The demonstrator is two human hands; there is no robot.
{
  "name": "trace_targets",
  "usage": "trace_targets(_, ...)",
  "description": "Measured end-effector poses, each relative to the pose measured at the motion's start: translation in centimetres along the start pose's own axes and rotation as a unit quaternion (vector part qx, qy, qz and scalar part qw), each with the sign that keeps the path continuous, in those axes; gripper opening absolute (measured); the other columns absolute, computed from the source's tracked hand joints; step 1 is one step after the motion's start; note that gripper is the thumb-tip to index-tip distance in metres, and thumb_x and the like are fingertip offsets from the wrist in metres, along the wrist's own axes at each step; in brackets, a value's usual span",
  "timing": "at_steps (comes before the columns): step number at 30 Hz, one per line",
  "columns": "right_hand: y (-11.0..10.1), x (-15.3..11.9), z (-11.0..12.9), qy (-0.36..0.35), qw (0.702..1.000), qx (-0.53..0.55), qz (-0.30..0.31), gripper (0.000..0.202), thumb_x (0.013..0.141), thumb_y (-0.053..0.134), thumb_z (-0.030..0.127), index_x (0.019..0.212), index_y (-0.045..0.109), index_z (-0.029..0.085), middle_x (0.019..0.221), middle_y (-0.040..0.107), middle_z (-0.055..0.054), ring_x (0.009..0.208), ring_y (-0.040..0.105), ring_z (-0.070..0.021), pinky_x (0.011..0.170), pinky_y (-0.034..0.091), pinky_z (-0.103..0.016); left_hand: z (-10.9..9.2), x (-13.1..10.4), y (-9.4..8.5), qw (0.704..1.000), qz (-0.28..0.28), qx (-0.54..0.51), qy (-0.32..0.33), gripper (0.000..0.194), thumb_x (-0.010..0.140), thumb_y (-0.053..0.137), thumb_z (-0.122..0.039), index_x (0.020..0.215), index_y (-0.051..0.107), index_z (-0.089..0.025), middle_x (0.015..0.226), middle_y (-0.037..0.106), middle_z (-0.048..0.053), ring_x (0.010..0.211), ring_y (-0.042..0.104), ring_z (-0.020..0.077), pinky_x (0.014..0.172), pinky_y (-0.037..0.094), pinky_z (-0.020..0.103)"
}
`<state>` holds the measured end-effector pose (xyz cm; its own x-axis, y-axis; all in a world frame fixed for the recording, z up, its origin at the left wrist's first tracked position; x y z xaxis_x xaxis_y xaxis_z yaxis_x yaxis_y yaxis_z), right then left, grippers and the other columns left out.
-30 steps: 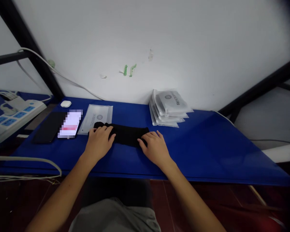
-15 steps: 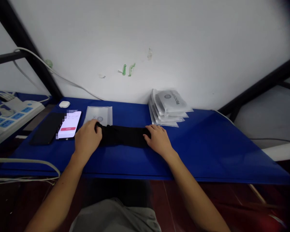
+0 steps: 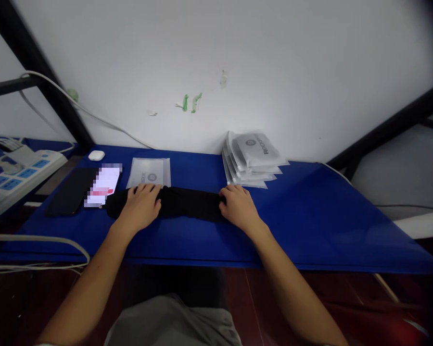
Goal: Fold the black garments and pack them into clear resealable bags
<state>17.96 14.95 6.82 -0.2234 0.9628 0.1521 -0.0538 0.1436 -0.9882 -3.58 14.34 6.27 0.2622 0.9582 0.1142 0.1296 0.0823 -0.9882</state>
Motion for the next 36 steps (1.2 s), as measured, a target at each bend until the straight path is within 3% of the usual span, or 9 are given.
trace_targets(7, -0.5, 0.4, -0.3, 0.01, 1.0, -0.02, 0.007, 0.023, 0.076, 0.057, 0.013, 0.098, 0.062, 0.017, 0.099, 0.068, -0.009, 0.099, 0.057, -0.0276, 0.082, 0.041, -0.038, -0.7, 0.8, -1.8, 0.998, -0.064, 0.006, 0.01, 0.024, 0.082, 0.044, -0.013, 0.094, 0.064, -0.019, 0.104, 0.065, 0.008, 0.108, 0.054, 0.0282, 0.106, 0.031, 0.05)
trace_targets(13, -2.1, 0.3, -0.4, 0.009, 0.997, -0.016, -0.072, 0.016, 0.081, 0.053, 0.012, 0.089, 0.064, 0.02, 0.093, 0.067, -0.008, 0.094, 0.058, -0.026, 0.076, 0.041, -0.037, -0.5, 0.7, -3.3, 0.992, -0.127, -0.023, -0.011, 0.024, 0.085, 0.043, -0.014, 0.096, 0.064, -0.019, 0.099, 0.067, 0.007, 0.096, 0.06, 0.0253, 0.093, 0.043, 0.041)
trace_targets(20, -2.3, 0.0, -0.8, 0.029, 0.995, 0.015, -0.096, 0.011, 0.084, 0.054, 0.014, 0.089, 0.06, 0.021, 0.09, 0.067, -0.007, 0.088, 0.061, -0.025, 0.073, 0.042, -0.035, 0.0, 0.5, -3.6, 0.987, -0.151, -0.027, -0.037, 0.018, 0.086, 0.045, -0.017, 0.088, 0.062, -0.021, 0.091, 0.068, 0.006, 0.09, 0.062, 0.025, 0.083, 0.047, 0.039)
trace_targets(23, -2.4, -0.3, -1.2, 0.049, 0.994, 0.043, -0.091, 0.01, 0.082, 0.055, 0.013, 0.086, 0.059, 0.021, 0.088, 0.067, -0.006, 0.084, 0.061, -0.0239, 0.07, 0.042, -0.034, -0.1, 0.2, -4.1, 0.984, -0.171, -0.028, -0.044, 0.016, 0.082, 0.045, -0.017, 0.086, 0.06, -0.02, 0.084, 0.067, 0.006, 0.085, 0.062, 0.0246, 0.083, 0.047, 0.039)
trace_targets(27, -4.3, -2.5, -1.4, 0.025, 0.986, 0.155, -0.053, 0.01, 0.078, 0.056, 0.012, 0.079, 0.056, 0.022, 0.08, 0.065, -0.001, 0.074, 0.06, -0.0183, 0.066, 0.042, -0.03, -0.4, -2.2, -6.4, 0.978, -0.198, -0.036, -0.05, 0.011, 0.079, 0.05, -0.024, 0.081, 0.06, -0.021, 0.071, 0.064, 0.003, 0.073, 0.062, 0.0227, 0.073, 0.048, 0.036)
trace_targets(29, -4.9, -4.1, -0.2, -0.049, 0.963, 0.262, 0.032, 0.006, 0.08, 0.061, 0.023, 0.076, 0.056, 0.023, 0.076, 0.065, 0.002, 0.07, 0.06, -0.0156, 0.063, 0.043, -0.027, -0.8, -3.7, -7.8, 0.978, -0.191, -0.08, -0.033, 0.019, 0.081, 0.051, -0.037, 0.071, 0.059, -0.023, 0.063, 0.062, 0.001, 0.063, 0.06, 0.02, 0.063, 0.046, 0.033)
trace_targets(31, -5.5, -5.6, 0.2, -0.075, 0.938, 0.326, 0.089, 0.015, 0.08, 0.063, 0.035, 0.075, 0.058, 0.023, 0.077, 0.067, 0.001, 0.071, 0.062, -0.0156, 0.059, 0.045, -0.025, -0.7, -5.0, -9.2, 0.966, -0.207, -0.152, -0.028, 0.028, 0.084, 0.047, -0.044, 0.071, 0.06, -0.024, 0.058, 0.06, -0.002, 0.057, 0.058, 0.016, 0.058, 0.045, 0.029)
trace_targets(34, -6.1, -5.9, -0.6, -0.054, 0.943, 0.326, 0.039, 0.019, 0.084, 0.059, 0.041, 0.084, 0.064, 0.023, 0.084, 0.07, -0.001, 0.079, 0.066, -0.0178, 0.07, 0.051, -0.029, -0.1, -5.5, -10.0, 0.953, -0.23, -0.188, -0.062, 0.034, 0.089, 0.041, -0.044, 0.074, 0.063, -0.023, 0.061, 0.063, -0.001, 0.06, 0.061, 0.0152, 0.061, 0.047, 0.027)
trace_targets(36, -5.4, -5.5, -0.7, -0.04, 0.958, 0.285, 0.0, 0.022, 0.085, 0.06, 0.042, 0.096, 0.066, 0.024, 0.097, 0.071, -0.003, 0.09, 0.067, -0.0201, 0.08, 0.052, -0.034, -0.7, -4.7, -8.3, 0.967, -0.175, -0.177, -0.057, 0.032, 0.09, 0.042, -0.044, 0.086, 0.066, -0.022, 0.078, 0.07, 0.001, 0.073, 0.065, 0.0178, 0.068, 0.049, 0.029)
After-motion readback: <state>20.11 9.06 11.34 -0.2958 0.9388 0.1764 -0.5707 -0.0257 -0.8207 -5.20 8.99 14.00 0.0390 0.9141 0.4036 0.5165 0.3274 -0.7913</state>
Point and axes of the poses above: each hand's wrist, its own x-axis towards the middle knuckle, its own y-axis out of the palm, z = x × y, the point moved 10 cm from there along x, towards the middle knuckle
